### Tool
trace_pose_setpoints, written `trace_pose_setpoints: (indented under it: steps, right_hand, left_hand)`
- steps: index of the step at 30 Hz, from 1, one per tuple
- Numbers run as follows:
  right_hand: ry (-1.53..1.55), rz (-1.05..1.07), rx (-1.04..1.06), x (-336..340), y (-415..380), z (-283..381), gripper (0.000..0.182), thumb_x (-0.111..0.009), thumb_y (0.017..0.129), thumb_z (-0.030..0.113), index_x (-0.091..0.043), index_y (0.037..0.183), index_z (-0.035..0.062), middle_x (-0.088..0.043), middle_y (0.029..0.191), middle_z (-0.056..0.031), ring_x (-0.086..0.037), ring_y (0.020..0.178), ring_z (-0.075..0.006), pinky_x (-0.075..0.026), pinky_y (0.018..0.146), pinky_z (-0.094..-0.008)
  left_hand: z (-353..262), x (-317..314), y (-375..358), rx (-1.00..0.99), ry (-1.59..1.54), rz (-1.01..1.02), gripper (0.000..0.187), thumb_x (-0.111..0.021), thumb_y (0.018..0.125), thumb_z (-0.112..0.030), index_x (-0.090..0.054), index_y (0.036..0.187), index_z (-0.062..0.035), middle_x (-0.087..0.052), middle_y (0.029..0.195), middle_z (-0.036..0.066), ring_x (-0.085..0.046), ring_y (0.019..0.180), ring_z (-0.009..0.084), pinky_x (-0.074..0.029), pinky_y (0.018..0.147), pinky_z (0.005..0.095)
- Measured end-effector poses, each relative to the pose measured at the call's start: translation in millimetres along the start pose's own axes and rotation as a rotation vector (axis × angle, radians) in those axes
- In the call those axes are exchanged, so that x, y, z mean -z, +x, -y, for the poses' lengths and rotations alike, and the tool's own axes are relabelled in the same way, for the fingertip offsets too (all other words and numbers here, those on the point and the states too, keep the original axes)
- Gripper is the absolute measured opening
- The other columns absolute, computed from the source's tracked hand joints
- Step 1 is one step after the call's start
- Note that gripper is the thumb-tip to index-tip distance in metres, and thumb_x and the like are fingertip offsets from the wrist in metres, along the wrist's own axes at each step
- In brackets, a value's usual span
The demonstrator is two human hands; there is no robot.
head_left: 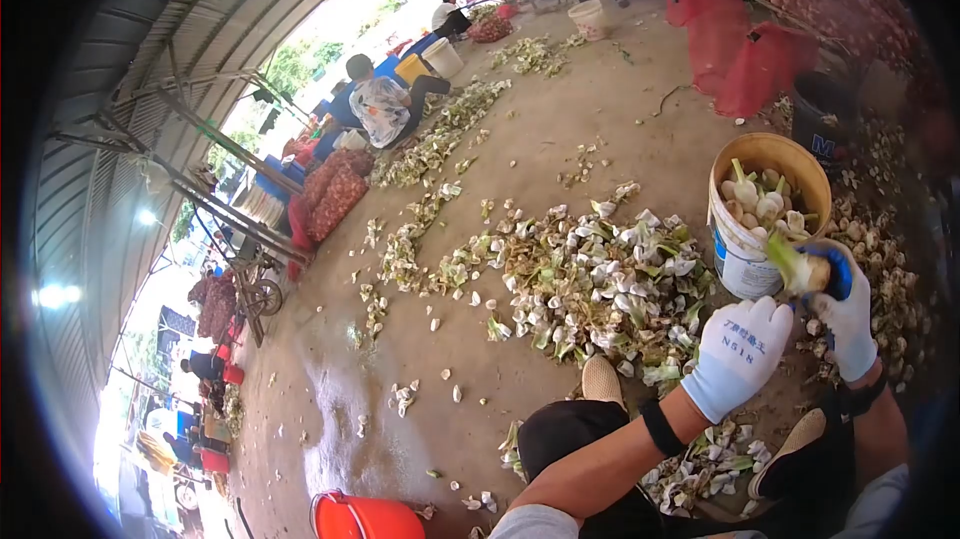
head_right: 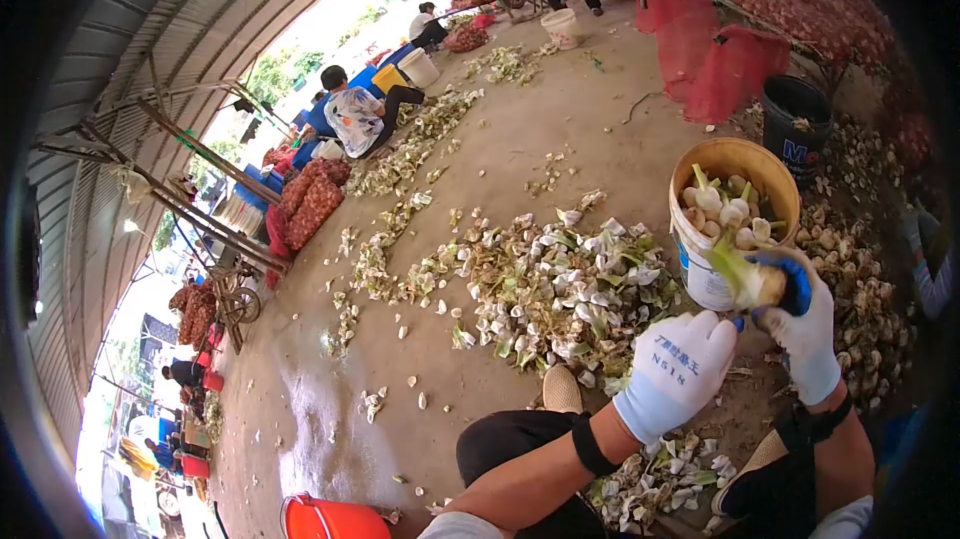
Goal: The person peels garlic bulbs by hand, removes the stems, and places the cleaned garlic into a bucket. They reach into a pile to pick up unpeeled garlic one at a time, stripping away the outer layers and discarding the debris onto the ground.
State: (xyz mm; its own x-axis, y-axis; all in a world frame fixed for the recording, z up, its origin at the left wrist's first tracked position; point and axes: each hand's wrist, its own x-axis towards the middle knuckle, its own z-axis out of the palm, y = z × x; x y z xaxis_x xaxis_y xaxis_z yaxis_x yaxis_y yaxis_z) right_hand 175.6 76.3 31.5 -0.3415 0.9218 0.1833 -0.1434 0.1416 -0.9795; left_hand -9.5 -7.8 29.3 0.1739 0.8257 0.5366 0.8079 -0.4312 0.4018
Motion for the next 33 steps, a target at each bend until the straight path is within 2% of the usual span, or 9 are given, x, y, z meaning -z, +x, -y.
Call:
trace_pose_setpoints:
  steps: [4,8,12,16,20,23,25,29,33]
  right_hand:
    - [-0.003,-0.017,-0.032,-7,-2,3,0.071,-0.088,0.072,0.007,-0.056,0.135,-0.0026,-0.066,0.132,-0.0087,-0.063,0.120,-0.0176,-0.049,0.108,-0.0331]
    - [-0.144,0.010,0.028,-15,-9,0,0.071,-0.080,0.068,-0.007,-0.057,0.135,-0.0018,-0.063,0.138,-0.0096,-0.059,0.126,-0.0175,-0.046,0.111,-0.0333]
    - [-0.371,0.135,0.156,-23,-20,-8,0.072,-0.079,0.066,-0.011,-0.059,0.134,0.0013,-0.058,0.143,-0.0103,-0.055,0.132,-0.0193,-0.043,0.113,-0.0338]
    - [-0.100,0.055,-0.145,-29,-16,2,0.072,-0.081,0.069,-0.007,-0.057,0.137,-0.0019,-0.063,0.135,-0.0081,-0.059,0.124,-0.0170,-0.045,0.110,-0.0320]
    - [0.014,0.129,-0.114,-14,-10,-7,0.070,-0.082,0.085,0.028,-0.055,0.141,-0.0034,-0.064,0.133,-0.0074,-0.063,0.118,-0.0157,-0.050,0.104,-0.0298]
    - [0.413,0.124,-0.293,-10,-14,-12,0.064,-0.069,0.100,0.040,-0.049,0.148,0.0020,-0.067,0.122,-0.0108,-0.071,0.100,-0.0206,-0.066,0.068,-0.0397]
    - [0.517,0.192,-0.345,-4,-15,-18,0.055,-0.060,0.106,0.038,-0.050,0.147,0.0031,-0.068,0.122,-0.0115,-0.073,0.098,-0.0219,-0.066,0.069,-0.0395]
    - [0.576,0.153,-0.421,-4,-12,-18,0.055,-0.057,0.107,0.042,-0.052,0.146,0.0032,-0.069,0.125,-0.0127,-0.073,0.102,-0.0257,-0.065,0.078,-0.0411]
    - [0.237,0.138,-0.218,-8,-11,-12,0.058,-0.072,0.101,0.028,-0.051,0.147,0.0004,-0.066,0.129,-0.0063,-0.063,0.112,-0.0115,-0.055,0.095,-0.0271]
  left_hand:
    - [4,6,8,0.265,-0.255,-0.107,0.030,-0.074,0.088,-0.026,-0.057,0.096,-0.0025,-0.061,0.085,0.016,-0.062,0.076,0.0411,-0.050,0.067,0.0465]
    - [20,-1,17,0.968,-1.103,0.038,0.060,-0.073,0.096,-0.055,-0.063,0.108,0.0034,-0.068,0.090,0.006,-0.060,0.076,0.0120,-0.052,0.068,0.0332]
    - [32,-28,6,0.870,-1.195,-0.071,0.053,-0.075,0.097,-0.048,-0.067,0.107,0.0039,-0.069,0.090,0.003,-0.058,0.070,0.0080,-0.049,0.061,0.0287]
    - [36,-14,10,0.845,-1.115,0.050,0.039,-0.076,0.099,-0.035,-0.070,0.106,0.0027,-0.069,0.082,0.000,-0.056,0.065,0.0069,-0.048,0.057,0.0280]
    - [35,-21,4,0.708,-1.104,-0.035,0.026,-0.072,0.101,-0.022,-0.070,0.110,0.0024,-0.070,0.090,0.000,-0.059,0.076,0.0070,-0.050,0.066,0.0270]
    - [33,-11,4,0.536,-0.892,-0.011,0.020,-0.068,0.099,-0.008,-0.070,0.117,0.0001,-0.073,0.102,0.003,-0.062,0.088,0.0103,-0.052,0.079,0.0270]
    - [32,-16,1,0.479,-0.903,-0.123,0.024,-0.067,0.095,-0.003,-0.069,0.118,0.0042,-0.076,0.101,0.009,-0.069,0.091,0.0188,-0.055,0.084,0.0335]
    - [14,1,12,0.662,-0.888,-0.093,0.026,-0.068,0.095,0.000,-0.067,0.120,0.0045,-0.074,0.102,0.008,-0.066,0.090,0.0110,-0.054,0.082,0.0278]
    - [22,-10,8,0.712,-0.862,-0.079,0.032,-0.072,0.095,-0.003,-0.066,0.124,0.0059,-0.074,0.105,0.008,-0.066,0.091,0.0116,-0.054,0.082,0.0282]
